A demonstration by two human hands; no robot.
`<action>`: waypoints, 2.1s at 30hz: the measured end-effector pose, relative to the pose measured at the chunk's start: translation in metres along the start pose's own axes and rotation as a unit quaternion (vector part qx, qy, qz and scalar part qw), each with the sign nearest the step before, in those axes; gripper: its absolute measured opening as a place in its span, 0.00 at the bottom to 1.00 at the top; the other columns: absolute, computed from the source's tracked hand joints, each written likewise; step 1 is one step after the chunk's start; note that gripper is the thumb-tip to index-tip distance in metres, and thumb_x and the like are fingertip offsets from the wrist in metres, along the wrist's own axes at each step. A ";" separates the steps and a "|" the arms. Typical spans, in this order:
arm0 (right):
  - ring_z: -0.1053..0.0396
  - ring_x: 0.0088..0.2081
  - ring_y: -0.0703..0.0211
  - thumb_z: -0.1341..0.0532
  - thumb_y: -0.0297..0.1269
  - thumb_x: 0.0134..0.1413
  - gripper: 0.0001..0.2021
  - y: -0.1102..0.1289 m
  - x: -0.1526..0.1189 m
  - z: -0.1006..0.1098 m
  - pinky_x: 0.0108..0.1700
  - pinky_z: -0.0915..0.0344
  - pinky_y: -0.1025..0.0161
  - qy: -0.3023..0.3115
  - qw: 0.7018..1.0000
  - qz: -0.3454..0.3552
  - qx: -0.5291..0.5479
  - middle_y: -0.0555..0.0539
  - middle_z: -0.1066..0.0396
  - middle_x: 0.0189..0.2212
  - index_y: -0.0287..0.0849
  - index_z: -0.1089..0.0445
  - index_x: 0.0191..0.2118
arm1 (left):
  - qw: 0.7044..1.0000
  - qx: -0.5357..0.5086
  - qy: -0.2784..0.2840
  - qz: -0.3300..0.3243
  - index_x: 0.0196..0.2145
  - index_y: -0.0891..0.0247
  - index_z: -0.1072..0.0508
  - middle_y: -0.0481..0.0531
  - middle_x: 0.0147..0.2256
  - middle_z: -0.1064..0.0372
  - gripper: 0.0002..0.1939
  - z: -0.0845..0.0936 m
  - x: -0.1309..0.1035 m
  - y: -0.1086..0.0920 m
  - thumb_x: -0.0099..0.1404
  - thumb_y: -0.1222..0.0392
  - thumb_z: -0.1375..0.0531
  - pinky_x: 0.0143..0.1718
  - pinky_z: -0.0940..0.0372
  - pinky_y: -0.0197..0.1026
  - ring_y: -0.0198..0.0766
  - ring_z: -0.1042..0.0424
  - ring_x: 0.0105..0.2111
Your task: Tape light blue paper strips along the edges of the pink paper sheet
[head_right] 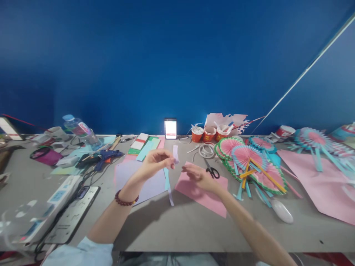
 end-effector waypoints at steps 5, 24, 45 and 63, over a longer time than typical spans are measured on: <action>0.31 0.44 0.55 0.43 0.48 0.57 0.15 0.038 0.007 0.010 0.50 0.37 0.56 -0.009 0.979 -0.001 0.205 0.44 0.28 0.40 0.43 0.29 0.40 | 0.994 -0.028 0.102 0.000 0.27 0.66 0.27 0.49 0.27 0.33 0.12 -0.021 -0.004 -0.006 0.57 0.54 0.36 0.26 0.40 0.34 0.30 0.34 0.25; 0.45 0.19 0.69 0.33 0.43 0.44 0.13 0.036 -0.009 -0.012 0.21 0.50 0.71 -0.044 0.930 -0.084 0.354 0.55 0.39 0.18 0.40 0.35 0.27 | 0.977 0.184 0.110 0.019 0.38 0.61 0.25 0.50 0.31 0.29 0.10 -0.019 0.008 0.038 0.61 0.57 0.43 0.25 0.43 0.34 0.33 0.36 0.25; 0.28 0.41 0.55 0.36 0.37 0.48 0.23 0.042 -0.029 0.039 0.47 0.32 0.54 -0.272 0.908 -0.014 0.318 0.44 0.30 0.48 0.46 0.34 0.53 | 0.972 -0.071 0.174 0.143 0.45 0.63 0.28 0.55 0.36 0.29 0.20 -0.055 0.007 0.077 0.61 0.46 0.42 0.38 0.38 0.39 0.36 0.30 0.36; 0.29 0.44 0.55 0.38 0.33 0.44 0.17 0.025 -0.055 0.054 0.51 0.37 0.51 -0.389 0.847 0.045 0.359 0.49 0.27 0.42 0.52 0.33 0.43 | 0.966 -0.129 0.131 0.182 0.43 0.65 0.28 0.47 0.28 0.35 0.23 -0.056 0.005 0.079 0.49 0.62 0.31 0.34 0.39 0.36 0.30 0.34 0.28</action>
Point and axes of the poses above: each hand's wrist, its own x-axis towards the middle knuckle, its own z-axis out of the back of the hand, y = z × x, the point moved 8 cm from there along x, towards the middle knuckle
